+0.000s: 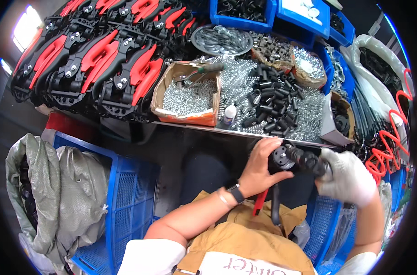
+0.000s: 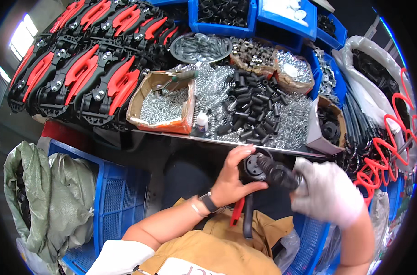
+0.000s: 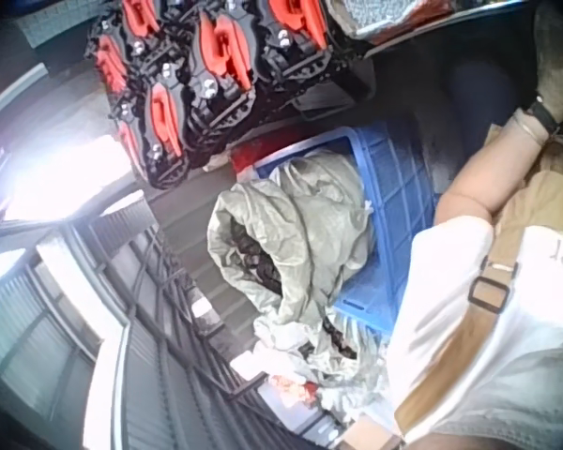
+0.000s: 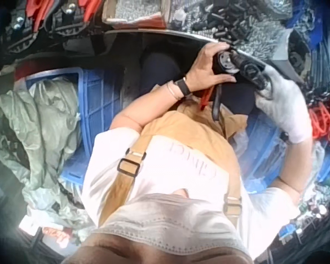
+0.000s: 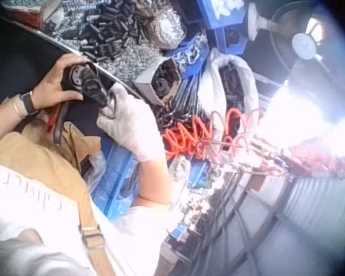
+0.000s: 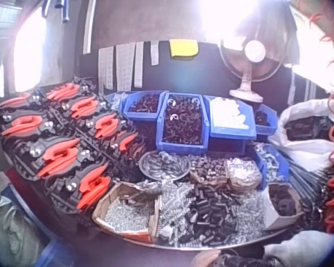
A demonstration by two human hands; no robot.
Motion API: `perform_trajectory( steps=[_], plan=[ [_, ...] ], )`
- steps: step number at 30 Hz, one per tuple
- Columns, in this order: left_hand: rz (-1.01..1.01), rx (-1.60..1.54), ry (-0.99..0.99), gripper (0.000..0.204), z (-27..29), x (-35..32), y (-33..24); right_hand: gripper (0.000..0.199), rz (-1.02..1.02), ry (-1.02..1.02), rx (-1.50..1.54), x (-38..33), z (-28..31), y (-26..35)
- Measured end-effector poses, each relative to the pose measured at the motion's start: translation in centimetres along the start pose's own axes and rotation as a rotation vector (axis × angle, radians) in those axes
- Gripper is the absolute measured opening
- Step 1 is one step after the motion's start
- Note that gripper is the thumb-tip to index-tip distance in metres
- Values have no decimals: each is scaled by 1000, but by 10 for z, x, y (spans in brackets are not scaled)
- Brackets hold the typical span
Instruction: The person assembles mechanical clamp components by applying grease from a dispenser to the parts, then securing them with screws, washers, and plastic components using an electric driver on an industrial workbench.
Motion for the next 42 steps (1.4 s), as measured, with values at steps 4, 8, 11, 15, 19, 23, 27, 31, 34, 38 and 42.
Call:
perform_trajectory(
  steps=[4, 8, 11, 15, 19, 23, 27, 31, 34, 38, 42],
  plan=[
    [5, 239, 72, 83, 12, 26, -23, 45, 410, -457, -123, -28, 54, 93],
    [125, 344, 207, 64, -10, 38, -28, 41, 489, -664, -399, 80, 76, 106],
    [-57, 378, 87, 64, -9, 33, -39, 48, 474, -664, -519, 200, 84, 70],
    [-50, 346, 98, 63, -14, 30, -36, 56, 463, -523, -423, 290, 89, 32],
    [-26, 316, 147, 63, -25, 29, -29, 54, 492, -612, -371, 286, 90, 14],
    [24, 412, 85, 61, 6, 22, -19, 43, 557, -725, -34, 170, 88, 60],
    [-61, 383, 72, 60, -7, 28, -29, 13, 89, -453, -161, 52, -41, -50],
    [-141, 289, 115, 60, -28, 39, -41, 35, 94, 61, -25, 91, -361, -194],
    [-111, 360, 109, 60, -18, 34, -34, 37, 144, 62, 209, 140, -377, -74],
    [-106, 459, 135, 53, -18, 34, -37, 40, 17, 4, 497, 177, -380, -46],
    [-106, 335, 135, 57, -30, 34, -30, 44, -120, -105, 742, 171, -403, -94]
  ],
)
Point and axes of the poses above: each hand's wrist, its own x-axis towards the middle knuckle, its own z-axis out of the back of the hand, y = z × x, the point moved 10 cm from there along x, towards the middle knuckle
